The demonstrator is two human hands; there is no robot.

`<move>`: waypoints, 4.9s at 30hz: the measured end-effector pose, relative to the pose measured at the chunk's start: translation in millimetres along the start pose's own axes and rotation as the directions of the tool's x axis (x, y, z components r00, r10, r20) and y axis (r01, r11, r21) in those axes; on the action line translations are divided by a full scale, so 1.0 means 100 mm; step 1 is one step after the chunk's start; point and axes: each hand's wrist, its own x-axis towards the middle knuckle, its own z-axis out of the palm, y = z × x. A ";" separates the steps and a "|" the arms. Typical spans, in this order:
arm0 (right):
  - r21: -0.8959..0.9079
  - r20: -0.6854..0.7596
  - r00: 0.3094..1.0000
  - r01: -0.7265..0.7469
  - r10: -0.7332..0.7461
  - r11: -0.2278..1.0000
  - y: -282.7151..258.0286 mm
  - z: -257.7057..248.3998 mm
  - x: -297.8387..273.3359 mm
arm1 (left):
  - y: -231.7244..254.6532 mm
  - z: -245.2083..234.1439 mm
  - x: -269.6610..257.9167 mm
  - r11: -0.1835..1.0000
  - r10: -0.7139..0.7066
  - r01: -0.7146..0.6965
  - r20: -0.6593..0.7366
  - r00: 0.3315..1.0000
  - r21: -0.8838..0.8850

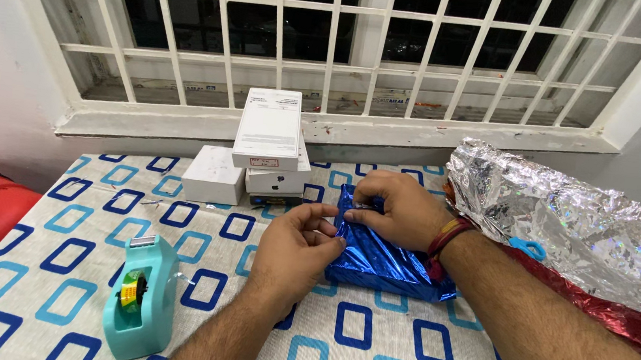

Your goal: The person wraps a small black box with blue metallic foil, folding the edges and securing them with clear tape from a dispenser. They then handle a sheet of silver foil and a red foil sheet, preparing to wrap additional items.

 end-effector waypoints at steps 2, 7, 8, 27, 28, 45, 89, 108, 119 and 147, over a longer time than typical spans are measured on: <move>0.061 -0.040 0.998 0.048 -0.046 0.997 0.04 0.00 -0.01 | 0.02 0.01 -0.02 0.997 0.032 -0.032 -0.009 0.999 0.065; 0.238 -0.030 0.998 -0.041 0.050 0.970 0.09 -0.01 0.01 | 0.11 0.03 -0.09 0.982 0.029 -0.027 -0.008 1.000 0.189; 0.234 -0.020 0.999 -0.042 0.048 0.971 0.09 0.00 0.02 | 0.13 0.03 -0.10 0.980 0.029 -0.025 -0.014 0.999 0.200; -0.166 -0.223 0.964 -0.184 0.145 0.969 0.20 0.05 0.08 | 0.09 0.11 -0.06 0.912 0.154 -0.125 -0.044 0.987 0.391; -0.067 -0.202 0.938 -0.300 0.281 0.952 0.21 -0.01 0.05 | 0.11 0.12 -0.06 0.912 0.136 -0.106 -0.050 0.989 0.397; 0.683 -0.199 0.841 -0.249 0.503 0.687 0.34 0.03 -0.90 | 0.05 0.13 0.06 0.939 0.083 -0.060 -0.055 0.995 0.340; 0.019 -0.028 0.995 0.095 -0.094 0.995 -0.09 -0.05 -0.55 | 0.12 0.19 -0.01 0.812 0.251 -0.170 -0.070 0.966 0.558; 0.070 -0.626 0.757 -0.184 0.187 0.980 -0.19 -0.06 -1.08 | 0.00 0.24 0.11 0.728 0.313 -0.203 -0.054 0.948 0.655; 0.051 -0.489 0.853 -0.183 0.184 0.982 -0.37 0.02 -1.17 | 0.07 0.22 0.13 0.802 0.184 -0.091 -0.099 0.978 0.591; 0.210 -0.207 0.922 -0.283 0.326 0.936 -0.38 0.12 -0.31 | 0.05 0.20 0.11 0.912 0.109 -0.030 -0.173 0.979 0.408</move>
